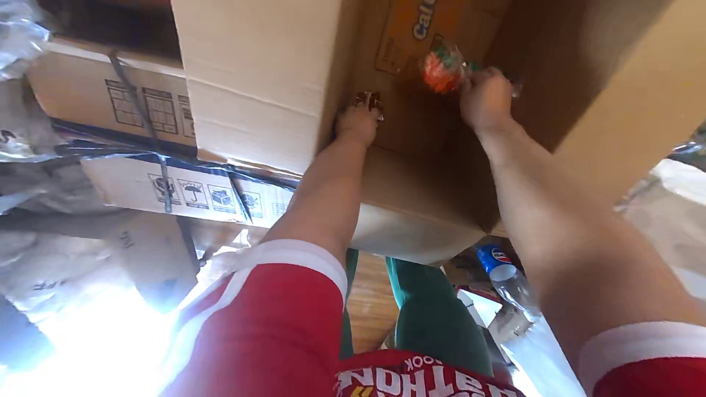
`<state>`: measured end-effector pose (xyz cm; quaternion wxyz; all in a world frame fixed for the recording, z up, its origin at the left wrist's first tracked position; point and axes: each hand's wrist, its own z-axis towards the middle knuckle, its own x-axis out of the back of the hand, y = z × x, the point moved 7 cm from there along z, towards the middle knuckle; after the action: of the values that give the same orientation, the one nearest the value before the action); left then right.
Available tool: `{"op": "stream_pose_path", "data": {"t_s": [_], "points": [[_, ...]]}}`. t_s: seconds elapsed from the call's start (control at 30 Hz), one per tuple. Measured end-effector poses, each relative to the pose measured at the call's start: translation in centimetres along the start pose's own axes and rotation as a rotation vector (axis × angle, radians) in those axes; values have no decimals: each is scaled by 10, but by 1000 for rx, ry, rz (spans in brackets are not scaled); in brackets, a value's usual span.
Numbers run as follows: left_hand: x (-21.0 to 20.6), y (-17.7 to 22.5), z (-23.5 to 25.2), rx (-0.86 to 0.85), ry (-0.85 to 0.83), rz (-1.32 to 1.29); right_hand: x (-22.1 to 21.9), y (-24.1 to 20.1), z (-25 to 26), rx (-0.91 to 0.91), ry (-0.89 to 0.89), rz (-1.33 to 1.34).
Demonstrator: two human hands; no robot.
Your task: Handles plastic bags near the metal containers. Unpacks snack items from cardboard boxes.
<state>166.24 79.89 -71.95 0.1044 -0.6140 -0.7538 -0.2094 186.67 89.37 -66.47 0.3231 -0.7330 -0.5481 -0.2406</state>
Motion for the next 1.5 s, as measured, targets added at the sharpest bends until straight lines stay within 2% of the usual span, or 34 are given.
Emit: {"op": "stream_pose_path", "data": {"t_s": [0.13, 0.27, 0.37, 0.47, 0.53, 0.63, 0.73, 0.83, 1.0, 1.07, 1.17, 1.27, 1.37, 1.43, 1.5], "points": [[13, 20, -57, -21, -19, -24, 17, 4, -77, -128, -11, 186], [35, 28, -132, -117, 43, -164, 32, 10, -177, -148, -36, 359], [56, 33, -205, -208, 141, -310, 60, 10, -246, -172, 19, 469], [67, 41, -294, -304, 214, -517, 107, 6, -305, -148, 92, 490], [69, 51, -356, -317, 181, -621, 138, -1, -338, -54, 68, 397], [66, 72, -441, -350, 135, -723, 161, -23, -390, 177, -95, 220], [60, 99, -506, -369, 83, -798, 167, -46, -454, 344, -243, 86], [65, 123, -554, -376, 112, -870, 177, -63, -502, 437, -328, 9], [78, 155, -614, -542, 158, -769, 213, -72, -548, 521, -308, -104], [93, 159, -633, -592, 216, -750, 230, -79, -564, 544, -214, -111], [112, 162, -646, -555, 243, -811, 245, -89, -587, 515, -55, -71], [119, 170, -653, -562, 171, -731, 237, -89, -590, 441, 153, 65], [130, 177, -654, -642, 50, -523, 223, -83, -595, 349, 358, 255], [134, 177, -650, -731, 6, -418, 209, -78, -600, 265, 366, 302], [139, 163, -631, -732, 20, -411, 187, -68, -604, 116, 291, 292]]}}
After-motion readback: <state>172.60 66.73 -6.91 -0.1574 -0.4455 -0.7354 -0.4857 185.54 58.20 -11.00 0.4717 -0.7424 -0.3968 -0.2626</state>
